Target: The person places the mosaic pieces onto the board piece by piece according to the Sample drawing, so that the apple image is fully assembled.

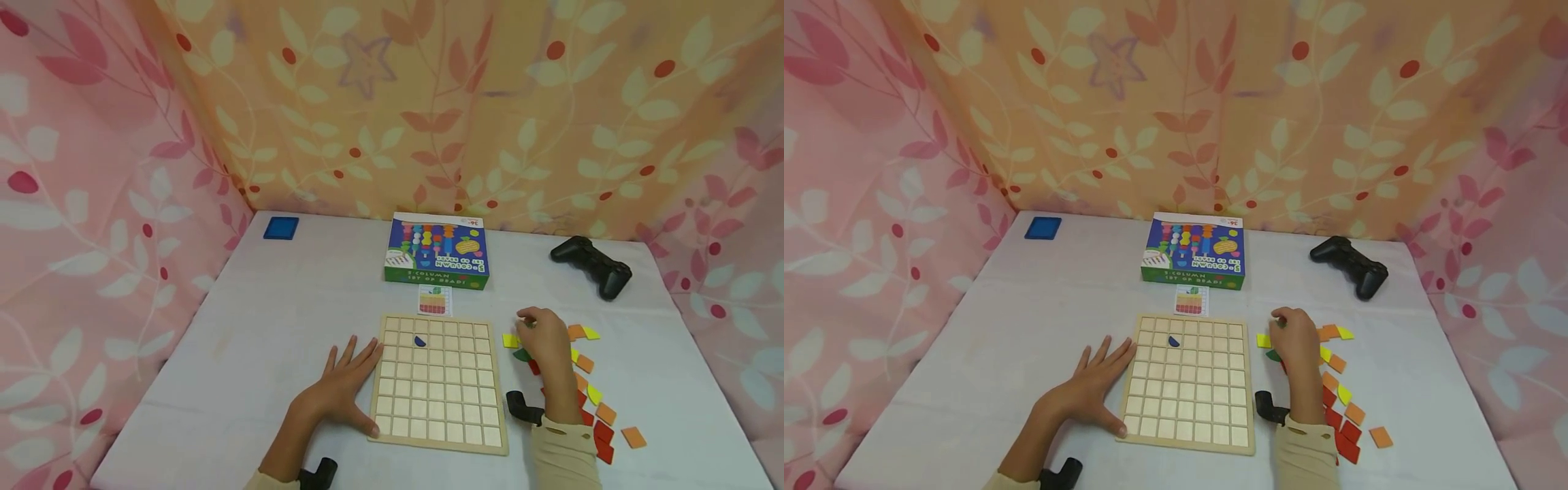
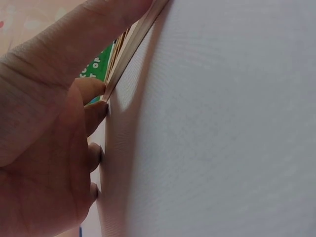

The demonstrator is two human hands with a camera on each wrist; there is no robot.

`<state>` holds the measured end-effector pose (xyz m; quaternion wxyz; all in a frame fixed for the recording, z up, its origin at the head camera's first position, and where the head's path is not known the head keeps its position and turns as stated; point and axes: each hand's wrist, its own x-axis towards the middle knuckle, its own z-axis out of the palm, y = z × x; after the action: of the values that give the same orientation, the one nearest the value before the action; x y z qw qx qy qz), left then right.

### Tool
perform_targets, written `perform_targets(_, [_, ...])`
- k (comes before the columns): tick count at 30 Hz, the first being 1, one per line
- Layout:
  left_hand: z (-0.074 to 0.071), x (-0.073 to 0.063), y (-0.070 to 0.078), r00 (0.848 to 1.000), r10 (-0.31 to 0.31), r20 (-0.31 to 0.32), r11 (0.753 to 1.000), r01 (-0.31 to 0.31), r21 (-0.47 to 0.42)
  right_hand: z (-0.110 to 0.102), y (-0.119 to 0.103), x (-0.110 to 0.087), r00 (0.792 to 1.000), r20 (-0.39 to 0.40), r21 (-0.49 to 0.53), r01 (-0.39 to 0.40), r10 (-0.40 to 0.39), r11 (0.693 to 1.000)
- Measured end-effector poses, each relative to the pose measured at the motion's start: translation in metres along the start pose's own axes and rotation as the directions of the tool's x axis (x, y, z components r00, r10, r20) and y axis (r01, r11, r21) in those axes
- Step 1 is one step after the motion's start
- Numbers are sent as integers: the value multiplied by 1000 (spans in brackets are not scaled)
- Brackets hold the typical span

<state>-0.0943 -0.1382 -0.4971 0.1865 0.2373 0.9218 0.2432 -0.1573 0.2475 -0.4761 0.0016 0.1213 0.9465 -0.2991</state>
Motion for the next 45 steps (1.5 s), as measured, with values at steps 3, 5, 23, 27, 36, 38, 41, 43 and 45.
perform_targets(3, [1, -1, -1, 1000, -8, 9, 1000, 8, 1, -2, 12, 1, 998, 41, -24, -56, 57, 998])
perform_targets(5, [1, -1, -1, 1000, -13, 8, 1000, 13, 4, -1, 16, 2, 997, 50, -28, -65, 67, 997])
perform_targets(23, [4, 0, -1, 1000, 5, 0, 1000, -5, -23, -6, 25, 0, 999, 39, 8, -32, 32, 999])
perform_targets(27, [4, 0, 0, 1000, 9, 3, 1000, -9, -30, -22, 34, -7, 997, 32, 73, -73, 70, 995])
perform_targets(36, [3, 0, -3, 1000, 10, 6, 1000, -10, -24, -36, 56, -13, 985, 159, 54, -71, 61, 996])
perform_targets(38, [3, 0, -4, 1000, 7, 7, 1000, -6, -22, -34, 55, -12, 985, 169, 65, -55, 43, 996])
perform_targets(41, [2, -1, -3, 1000, 5, 5, 1000, -5, -26, -32, 53, -11, 986, 166, 49, -14, 5, 999])
perform_targets(43, [1, 0, -2, 1000, 3, 5, 1000, -3, -24, -31, 53, -10, 985, 169, 31, 24, -29, 999])
perform_targets(45, [1, 0, -2, 1000, 5, 5, 1000, -5, -23, -29, 53, -9, 984, 167, 20, 57, -59, 998])
